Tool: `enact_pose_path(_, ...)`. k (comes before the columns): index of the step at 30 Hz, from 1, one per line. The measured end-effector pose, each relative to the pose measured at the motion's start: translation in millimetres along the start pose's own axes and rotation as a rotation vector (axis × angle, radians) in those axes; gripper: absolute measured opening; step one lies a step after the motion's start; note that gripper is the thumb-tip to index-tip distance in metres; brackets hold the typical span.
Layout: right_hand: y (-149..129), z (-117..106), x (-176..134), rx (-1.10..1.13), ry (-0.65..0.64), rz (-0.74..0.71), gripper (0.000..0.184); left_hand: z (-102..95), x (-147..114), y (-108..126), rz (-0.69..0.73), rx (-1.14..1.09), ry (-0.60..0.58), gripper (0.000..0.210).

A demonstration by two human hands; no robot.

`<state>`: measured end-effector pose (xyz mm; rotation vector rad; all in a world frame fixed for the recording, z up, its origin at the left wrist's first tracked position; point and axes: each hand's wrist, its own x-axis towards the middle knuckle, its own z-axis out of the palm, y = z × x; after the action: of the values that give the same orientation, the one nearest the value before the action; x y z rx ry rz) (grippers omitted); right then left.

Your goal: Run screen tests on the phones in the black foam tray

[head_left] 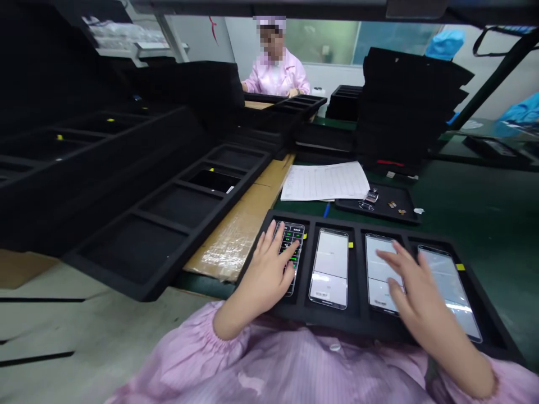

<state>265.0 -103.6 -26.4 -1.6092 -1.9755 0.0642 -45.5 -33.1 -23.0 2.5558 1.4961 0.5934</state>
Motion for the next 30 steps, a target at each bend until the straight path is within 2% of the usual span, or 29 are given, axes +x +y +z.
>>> enact_pose_path(3,67.1,-30.1,-3.0,-0.039,0.088,0.143,0.039,-18.5,11.2,-12.0,-0.021,-0.030,0.040,0.047)
enact_pose_path(5,118.3,-45.9,-1.8,-0.070,0.091,0.262,0.030,-27.2,25.2,-21.9,-0.042,0.002,0.075,0.044)
enact_pose_path(7,158.5,-52.1,0.5,-0.107,0.051,0.326,0.028,-26.8,41.8,-31.1,-0.062,0.064,0.068,0.041)
enact_pose_path(9,178.9,-48.7,1.7,-0.119,0.032,0.315,0.032,-17.8,56.9,-38.3,-0.077,0.120,0.043,0.038)
enact_pose_path(13,172.5,-31.8,1.0,-0.117,0.048,0.287,0.038,6.6,73.9,-46.8,-0.065,0.131,0.051,0.035)
enact_pose_path(16,161.2,-24.8,2.8,-0.119,0.034,0.310,0.036,15.8,77.4,-51.8,-0.051,0.136,0.081,0.038)
enact_pose_path(20,158.9,-24.1,6.6,-0.110,0.057,0.342,0.036,16.0,78.0,-54.5,-0.053,0.106,0.117,0.047)
enact_pose_path(24,156.5,-33.5,11.2,-0.042,0.140,0.350,0.043,5.5,78.8,-51.5,-0.061,0.015,0.133,0.047)
enact_pose_path(27,142.0,-52.9,7.7,0.073,0.226,0.358,0.044,-10.9,74.7,-47.2,-0.171,-0.244,0.150,0.045)
enact_pose_path(29,125.3,-69.5,-3.3,0.328,0.187,0.401,0.041,-23.7,64.1,-41.4,-0.235,-0.557,0.053,0.046)
enact_pose_path(30,116.3,-77.7,-11.7,0.464,0.153,0.434,0.046,-29.9,55.6,-37.6,-0.242,-0.700,-0.007,0.050)
